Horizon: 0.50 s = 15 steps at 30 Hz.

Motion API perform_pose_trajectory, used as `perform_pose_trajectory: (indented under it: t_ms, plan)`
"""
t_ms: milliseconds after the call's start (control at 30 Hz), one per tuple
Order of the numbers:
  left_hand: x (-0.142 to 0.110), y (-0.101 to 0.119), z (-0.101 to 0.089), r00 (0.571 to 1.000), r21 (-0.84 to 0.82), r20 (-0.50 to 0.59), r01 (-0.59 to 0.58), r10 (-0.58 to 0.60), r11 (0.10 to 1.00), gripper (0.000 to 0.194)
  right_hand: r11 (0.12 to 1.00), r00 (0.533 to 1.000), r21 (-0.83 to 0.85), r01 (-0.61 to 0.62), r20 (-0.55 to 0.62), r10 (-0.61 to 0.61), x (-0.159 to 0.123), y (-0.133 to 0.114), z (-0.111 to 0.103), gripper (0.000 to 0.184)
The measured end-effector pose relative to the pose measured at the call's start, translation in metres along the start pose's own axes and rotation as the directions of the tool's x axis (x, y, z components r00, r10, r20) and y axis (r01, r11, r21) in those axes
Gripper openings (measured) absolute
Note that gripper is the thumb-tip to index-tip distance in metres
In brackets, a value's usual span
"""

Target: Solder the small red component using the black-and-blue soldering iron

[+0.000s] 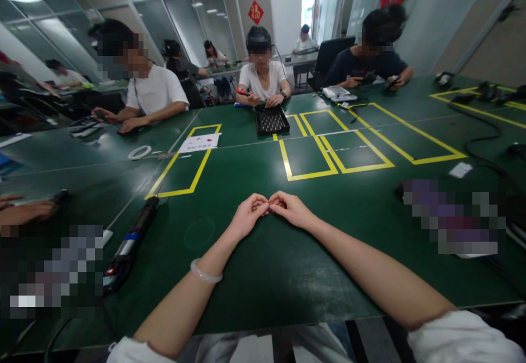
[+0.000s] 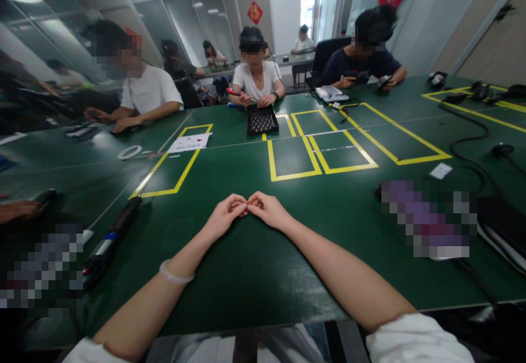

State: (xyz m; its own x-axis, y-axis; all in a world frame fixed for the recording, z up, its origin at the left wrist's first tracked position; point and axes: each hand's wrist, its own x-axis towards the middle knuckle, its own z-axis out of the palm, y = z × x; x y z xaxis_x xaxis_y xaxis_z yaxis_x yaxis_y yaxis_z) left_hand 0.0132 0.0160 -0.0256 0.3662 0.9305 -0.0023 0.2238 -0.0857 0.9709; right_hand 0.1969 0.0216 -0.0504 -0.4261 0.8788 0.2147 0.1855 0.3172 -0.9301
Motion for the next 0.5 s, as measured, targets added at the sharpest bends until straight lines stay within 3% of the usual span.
perform_pose_trajectory:
  t_ms: [300, 500]
  plan:
    - [0.0004, -0.0019, -0.0019, 0.999, 0.028, -0.011, -0.046, 0.047, 0.999, 0.026, 0.996, 0.999, 0.082, -0.032, -0.028, 0.035, 0.0024, -0.0044, 0.0000, 0.017]
    - [-0.0031, -0.0004, -0.0015, 0.990, 0.188, -0.069, -0.105, 0.119, 0.977, 0.022, 0.995, 0.999, 0.095, -0.015, -0.051, 0.020, 0.0045, -0.0010, -0.0013, 0.019]
